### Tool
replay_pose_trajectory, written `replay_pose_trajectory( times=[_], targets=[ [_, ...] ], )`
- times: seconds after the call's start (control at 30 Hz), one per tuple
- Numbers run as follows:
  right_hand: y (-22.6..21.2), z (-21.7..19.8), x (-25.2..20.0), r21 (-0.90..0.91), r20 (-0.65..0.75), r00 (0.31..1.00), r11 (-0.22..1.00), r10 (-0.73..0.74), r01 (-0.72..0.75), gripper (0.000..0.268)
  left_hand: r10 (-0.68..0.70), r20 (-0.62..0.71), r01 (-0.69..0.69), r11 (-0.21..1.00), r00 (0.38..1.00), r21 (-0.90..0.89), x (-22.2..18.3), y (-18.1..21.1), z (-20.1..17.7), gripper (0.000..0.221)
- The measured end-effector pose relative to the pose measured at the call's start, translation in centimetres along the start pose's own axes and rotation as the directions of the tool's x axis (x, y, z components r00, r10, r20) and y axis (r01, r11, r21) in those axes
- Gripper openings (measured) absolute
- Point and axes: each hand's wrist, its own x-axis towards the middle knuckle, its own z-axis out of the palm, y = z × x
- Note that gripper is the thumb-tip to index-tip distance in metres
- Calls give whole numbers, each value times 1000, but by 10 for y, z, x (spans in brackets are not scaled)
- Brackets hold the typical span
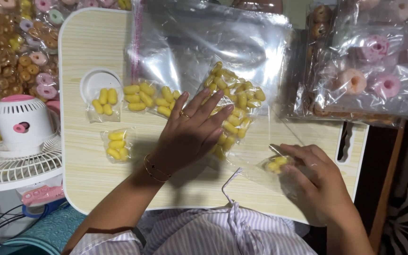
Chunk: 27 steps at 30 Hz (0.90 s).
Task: Packaging small yellow items into plastic bags on a folding table while sitting on the floor.
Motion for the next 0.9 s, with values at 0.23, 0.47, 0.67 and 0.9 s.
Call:
replay_pose_trajectory(
  times=[0.23, 0.47, 0.67, 0.9],
  targets=[
    [6, 5, 10, 658, 67, 953, 705, 296, -266, 37, 62, -77, -56, 996, 995, 73, -1, 2, -4, 39],
    [24, -6, 15, 595, 291, 953, 797, -87, -108, 24, 127, -152, -107, 985, 980, 134, 0, 2, -8, 35],
    [-27, -4, 21, 337, 211, 937, 879, 280, -338, 52, 140, -171, -112, 981, 975, 161, 2, 2, -11, 35],
    [-32, 12, 26, 656, 181, 953, 692, 242, -301, 66, 134, -175, -112, 985, 975, 128, 1, 2, -11, 35]
  ],
)
